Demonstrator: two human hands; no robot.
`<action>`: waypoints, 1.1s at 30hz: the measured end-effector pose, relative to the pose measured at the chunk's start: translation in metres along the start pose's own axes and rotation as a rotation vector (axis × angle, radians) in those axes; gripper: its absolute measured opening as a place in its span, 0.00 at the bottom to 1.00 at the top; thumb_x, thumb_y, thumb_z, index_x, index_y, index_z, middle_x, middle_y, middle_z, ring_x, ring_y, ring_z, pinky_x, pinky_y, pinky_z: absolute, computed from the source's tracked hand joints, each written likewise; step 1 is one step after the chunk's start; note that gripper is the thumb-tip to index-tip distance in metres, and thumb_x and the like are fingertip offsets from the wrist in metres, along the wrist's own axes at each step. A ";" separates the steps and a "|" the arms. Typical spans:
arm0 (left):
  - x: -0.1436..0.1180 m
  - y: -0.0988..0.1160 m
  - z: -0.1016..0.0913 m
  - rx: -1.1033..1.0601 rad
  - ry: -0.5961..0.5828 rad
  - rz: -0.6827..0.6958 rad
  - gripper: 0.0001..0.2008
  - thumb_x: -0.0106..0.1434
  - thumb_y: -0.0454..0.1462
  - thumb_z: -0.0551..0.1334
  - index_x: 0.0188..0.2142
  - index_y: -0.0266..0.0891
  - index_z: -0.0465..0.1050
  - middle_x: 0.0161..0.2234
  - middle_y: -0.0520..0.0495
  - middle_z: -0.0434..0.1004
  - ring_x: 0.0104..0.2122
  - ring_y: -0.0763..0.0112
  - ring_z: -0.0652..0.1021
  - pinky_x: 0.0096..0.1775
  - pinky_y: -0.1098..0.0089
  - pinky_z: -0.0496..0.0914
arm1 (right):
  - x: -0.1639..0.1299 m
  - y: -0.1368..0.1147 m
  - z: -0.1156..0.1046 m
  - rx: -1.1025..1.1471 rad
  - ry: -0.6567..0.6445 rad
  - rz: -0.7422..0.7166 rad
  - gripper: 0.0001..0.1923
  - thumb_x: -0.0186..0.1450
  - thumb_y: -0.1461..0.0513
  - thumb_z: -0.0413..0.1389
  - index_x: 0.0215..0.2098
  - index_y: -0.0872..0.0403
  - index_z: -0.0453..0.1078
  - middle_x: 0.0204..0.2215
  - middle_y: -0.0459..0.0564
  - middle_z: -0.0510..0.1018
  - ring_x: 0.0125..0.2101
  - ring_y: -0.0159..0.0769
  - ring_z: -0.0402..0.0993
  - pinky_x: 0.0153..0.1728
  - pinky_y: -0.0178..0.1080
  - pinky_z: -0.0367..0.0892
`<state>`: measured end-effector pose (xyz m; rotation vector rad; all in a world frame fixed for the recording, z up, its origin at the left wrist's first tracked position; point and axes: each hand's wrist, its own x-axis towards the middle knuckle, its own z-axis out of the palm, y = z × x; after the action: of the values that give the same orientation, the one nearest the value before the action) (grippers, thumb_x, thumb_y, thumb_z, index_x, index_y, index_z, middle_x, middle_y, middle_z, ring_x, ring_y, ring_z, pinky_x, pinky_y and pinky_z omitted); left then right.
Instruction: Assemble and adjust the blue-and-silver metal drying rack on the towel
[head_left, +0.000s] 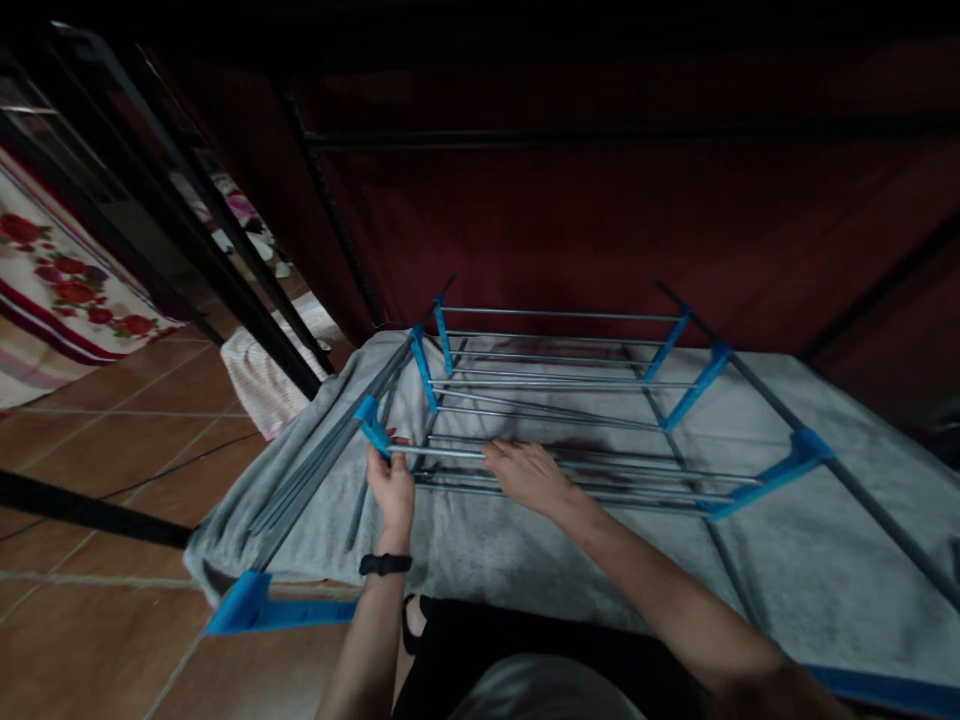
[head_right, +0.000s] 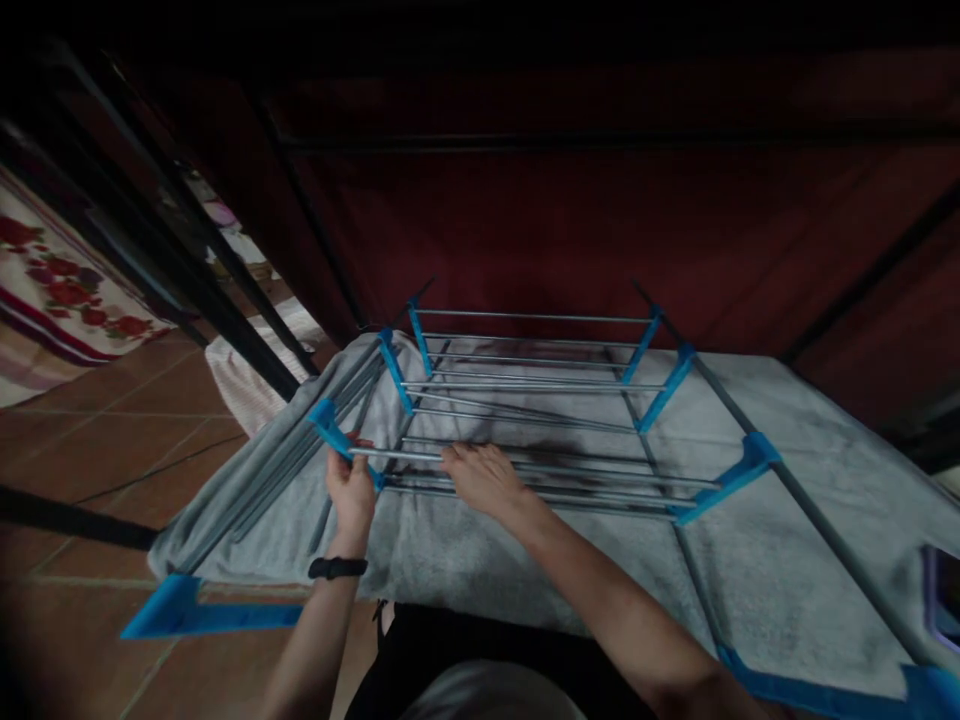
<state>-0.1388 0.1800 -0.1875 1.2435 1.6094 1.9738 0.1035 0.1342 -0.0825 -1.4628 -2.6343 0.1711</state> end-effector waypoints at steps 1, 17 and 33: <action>0.000 0.000 0.000 0.010 0.007 0.003 0.15 0.59 0.38 0.62 0.46 0.39 0.73 0.38 0.45 0.78 0.41 0.63 0.77 0.51 0.62 0.70 | 0.000 0.001 0.000 0.005 0.006 -0.003 0.17 0.77 0.57 0.41 0.50 0.51 0.70 0.48 0.51 0.80 0.44 0.39 0.78 0.42 0.39 0.68; 0.004 0.003 0.004 0.175 0.026 0.124 0.16 0.59 0.37 0.62 0.48 0.38 0.72 0.41 0.46 0.76 0.43 0.61 0.75 0.55 0.57 0.68 | 0.003 0.011 0.005 -0.011 0.096 -0.062 0.17 0.77 0.54 0.41 0.50 0.49 0.70 0.46 0.48 0.80 0.43 0.37 0.77 0.43 0.40 0.70; -0.003 0.003 0.002 0.100 -0.033 0.038 0.20 0.60 0.34 0.60 0.53 0.39 0.67 0.52 0.39 0.74 0.54 0.59 0.74 0.60 0.60 0.65 | -0.117 0.050 0.075 0.056 0.383 0.053 0.23 0.72 0.69 0.44 0.61 0.51 0.68 0.56 0.55 0.74 0.57 0.41 0.67 0.57 0.47 0.63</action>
<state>-0.1346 0.1784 -0.1865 1.3461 1.6985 1.9059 0.1945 0.0583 -0.1704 -1.3874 -2.2700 -0.0297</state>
